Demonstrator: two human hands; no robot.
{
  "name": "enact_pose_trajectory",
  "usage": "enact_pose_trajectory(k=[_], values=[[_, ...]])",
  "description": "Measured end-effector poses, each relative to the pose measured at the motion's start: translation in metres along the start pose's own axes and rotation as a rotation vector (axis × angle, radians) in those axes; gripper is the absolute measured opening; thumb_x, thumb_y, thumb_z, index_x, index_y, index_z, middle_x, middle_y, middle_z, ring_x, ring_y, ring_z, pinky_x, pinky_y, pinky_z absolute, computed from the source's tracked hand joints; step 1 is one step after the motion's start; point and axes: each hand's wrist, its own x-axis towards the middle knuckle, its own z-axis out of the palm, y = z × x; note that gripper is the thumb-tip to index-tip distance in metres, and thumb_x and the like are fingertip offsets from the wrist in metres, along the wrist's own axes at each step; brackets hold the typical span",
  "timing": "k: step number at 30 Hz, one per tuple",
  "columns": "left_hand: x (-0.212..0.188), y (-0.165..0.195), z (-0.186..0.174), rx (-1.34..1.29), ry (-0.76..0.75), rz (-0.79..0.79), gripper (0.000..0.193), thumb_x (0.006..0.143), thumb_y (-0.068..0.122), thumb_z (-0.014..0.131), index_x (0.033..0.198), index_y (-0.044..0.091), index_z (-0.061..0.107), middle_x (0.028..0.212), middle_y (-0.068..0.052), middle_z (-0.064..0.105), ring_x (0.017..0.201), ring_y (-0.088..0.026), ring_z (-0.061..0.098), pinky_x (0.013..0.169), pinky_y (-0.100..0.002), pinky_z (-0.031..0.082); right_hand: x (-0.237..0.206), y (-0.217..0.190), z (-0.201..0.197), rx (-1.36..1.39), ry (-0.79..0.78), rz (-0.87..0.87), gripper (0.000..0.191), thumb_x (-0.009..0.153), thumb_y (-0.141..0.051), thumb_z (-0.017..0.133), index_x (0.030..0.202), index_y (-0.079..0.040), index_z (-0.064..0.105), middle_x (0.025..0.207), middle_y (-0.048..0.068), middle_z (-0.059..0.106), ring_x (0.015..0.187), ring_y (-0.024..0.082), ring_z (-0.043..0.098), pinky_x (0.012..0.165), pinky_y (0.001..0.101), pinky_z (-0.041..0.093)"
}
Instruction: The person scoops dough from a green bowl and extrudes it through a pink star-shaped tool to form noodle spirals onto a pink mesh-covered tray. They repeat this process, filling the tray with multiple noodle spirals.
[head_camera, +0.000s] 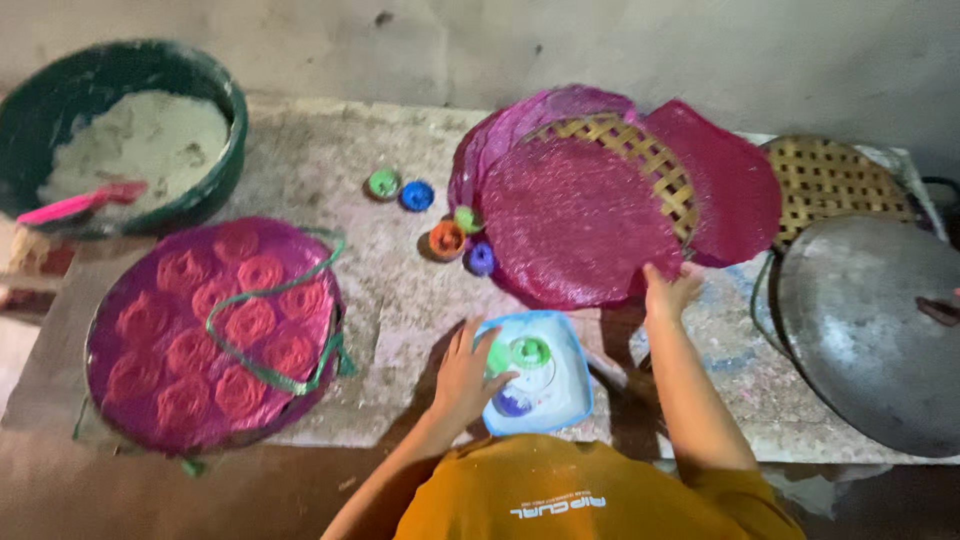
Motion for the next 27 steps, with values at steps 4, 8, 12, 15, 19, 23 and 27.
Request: enact_pose_trajectory(k=[4,8,12,15,19,23,27], values=[[-0.017,0.004,0.001,-0.125,0.204,0.07,0.068,0.086,0.024,0.079,0.141,0.002,0.048,0.149,-0.024,0.038,0.136,-0.045,0.039,0.111,-0.051,0.034,-0.003,0.014,-0.02,0.145,-0.219,0.272,0.037,0.088,-0.012,0.084,0.109,-0.002,0.055,0.097,0.004,0.054,0.088,0.022,0.051,0.077,0.043,0.044],[-0.025,0.004,0.003,-0.255,0.228,-0.094,0.057,0.088,0.015,0.073,0.139,0.006,0.05,0.147,-0.02,0.044,0.136,-0.041,0.042,0.112,-0.048,0.037,0.019,0.001,-0.027,-0.232,-0.089,-0.034,0.019,0.094,-0.01,0.077,0.095,-0.004,0.058,0.091,0.001,0.061,0.08,0.017,0.057,0.072,0.0365,0.048],[-0.026,0.003,0.008,-0.238,0.268,-0.109,0.055,0.088,0.013,0.072,0.138,0.007,0.051,0.146,-0.02,0.045,0.136,-0.04,0.043,0.112,-0.047,0.037,0.063,-0.015,-0.016,0.251,0.012,0.183,0.023,0.093,-0.014,0.076,0.1,-0.008,0.055,0.089,0.003,0.057,0.075,0.019,0.052,0.067,0.0382,0.045],[-0.028,0.002,0.016,-0.328,0.247,-0.151,0.062,0.089,0.014,0.071,0.143,0.004,0.043,0.144,-0.022,0.044,0.135,-0.04,0.045,0.111,-0.046,0.038,0.076,-0.016,-0.008,-0.025,0.097,-0.078,0.034,0.09,-0.012,0.088,0.106,-0.002,0.06,0.096,0.007,0.059,0.084,0.019,0.055,0.078,0.0369,0.049],[-0.037,-0.002,0.028,-0.399,0.215,-0.207,0.072,0.092,0.014,0.071,0.149,0.0,0.031,0.144,-0.024,0.044,0.135,-0.038,0.045,0.113,-0.043,0.036,0.071,-0.009,-0.008,-0.1,0.065,0.03,0.051,0.074,-0.012,0.095,0.107,-0.003,0.057,0.102,0.008,0.063,0.086,0.019,0.059,0.076,0.0358,0.05],[-0.049,-0.002,0.038,-0.563,0.126,-0.285,0.065,0.092,0.008,0.064,0.151,0.005,0.035,0.143,-0.02,0.053,0.135,-0.031,0.051,0.113,-0.038,0.038,0.073,-0.008,-0.015,0.106,-0.12,0.234,0.041,0.075,-0.015,0.09,0.104,-0.002,0.063,0.104,0.01,0.071,0.09,0.021,0.065,0.081,0.039,0.055],[-0.056,0.003,0.047,-0.699,0.116,-0.306,0.067,0.09,-0.003,0.049,0.154,0.007,0.033,0.145,-0.018,0.056,0.135,-0.025,0.053,0.113,-0.034,0.036,0.084,-0.006,-0.02,-0.181,-0.3,0.241,0.039,0.085,-0.018,0.089,0.102,0.007,0.064,0.101,0.019,0.069,0.089,0.028,0.063,0.08,0.0464,0.051]])
